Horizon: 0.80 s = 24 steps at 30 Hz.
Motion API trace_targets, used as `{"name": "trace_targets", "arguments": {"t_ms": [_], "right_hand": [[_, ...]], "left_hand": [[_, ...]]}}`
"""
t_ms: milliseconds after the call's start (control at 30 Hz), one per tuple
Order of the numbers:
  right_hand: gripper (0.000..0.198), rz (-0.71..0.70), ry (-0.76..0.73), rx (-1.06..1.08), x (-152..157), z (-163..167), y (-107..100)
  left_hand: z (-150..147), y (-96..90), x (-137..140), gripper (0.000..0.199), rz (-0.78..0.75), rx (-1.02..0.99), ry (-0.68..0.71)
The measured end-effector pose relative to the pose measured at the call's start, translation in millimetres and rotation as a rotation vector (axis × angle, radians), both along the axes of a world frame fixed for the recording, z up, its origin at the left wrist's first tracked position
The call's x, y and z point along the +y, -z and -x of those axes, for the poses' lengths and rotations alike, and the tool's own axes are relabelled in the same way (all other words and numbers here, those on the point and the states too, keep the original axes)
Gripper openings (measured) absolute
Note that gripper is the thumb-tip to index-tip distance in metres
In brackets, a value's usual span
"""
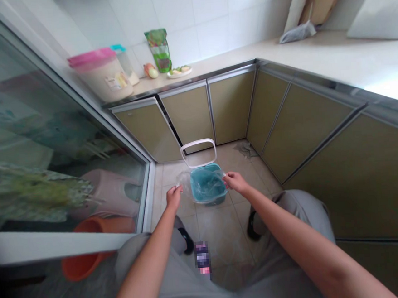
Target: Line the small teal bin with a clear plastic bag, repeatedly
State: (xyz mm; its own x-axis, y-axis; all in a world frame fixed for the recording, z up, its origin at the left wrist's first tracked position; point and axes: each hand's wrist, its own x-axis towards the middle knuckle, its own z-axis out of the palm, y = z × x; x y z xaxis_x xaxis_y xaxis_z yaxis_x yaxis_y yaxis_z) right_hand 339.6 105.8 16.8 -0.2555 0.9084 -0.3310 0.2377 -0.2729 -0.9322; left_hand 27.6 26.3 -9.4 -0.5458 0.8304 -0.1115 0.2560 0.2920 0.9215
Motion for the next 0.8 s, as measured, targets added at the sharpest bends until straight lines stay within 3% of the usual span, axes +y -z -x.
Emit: {"name": "trace_targets", "arguments": {"t_ms": [367,567,700,800], "right_hand": [[0.029,-0.049,0.062,0.158,-19,-50,-122],[0.029,-0.157,0.051,0.234,-22,-67,-193],[0.030,-0.249,0.047,0.218,-29,-74,-233],[0.030,-0.284,0.043,0.191,-39,-79,-254]], "left_hand": [[12,-118.4,-24,0.029,-0.335,-0.115,0.017],[15,-204.2,-35,0.024,-0.522,-0.239,0.081],[7,-252.4,-52,0.020,-0.561,-0.357,0.170],[0,-273.7,-68,0.018,-0.545,-0.424,0.251]]}}
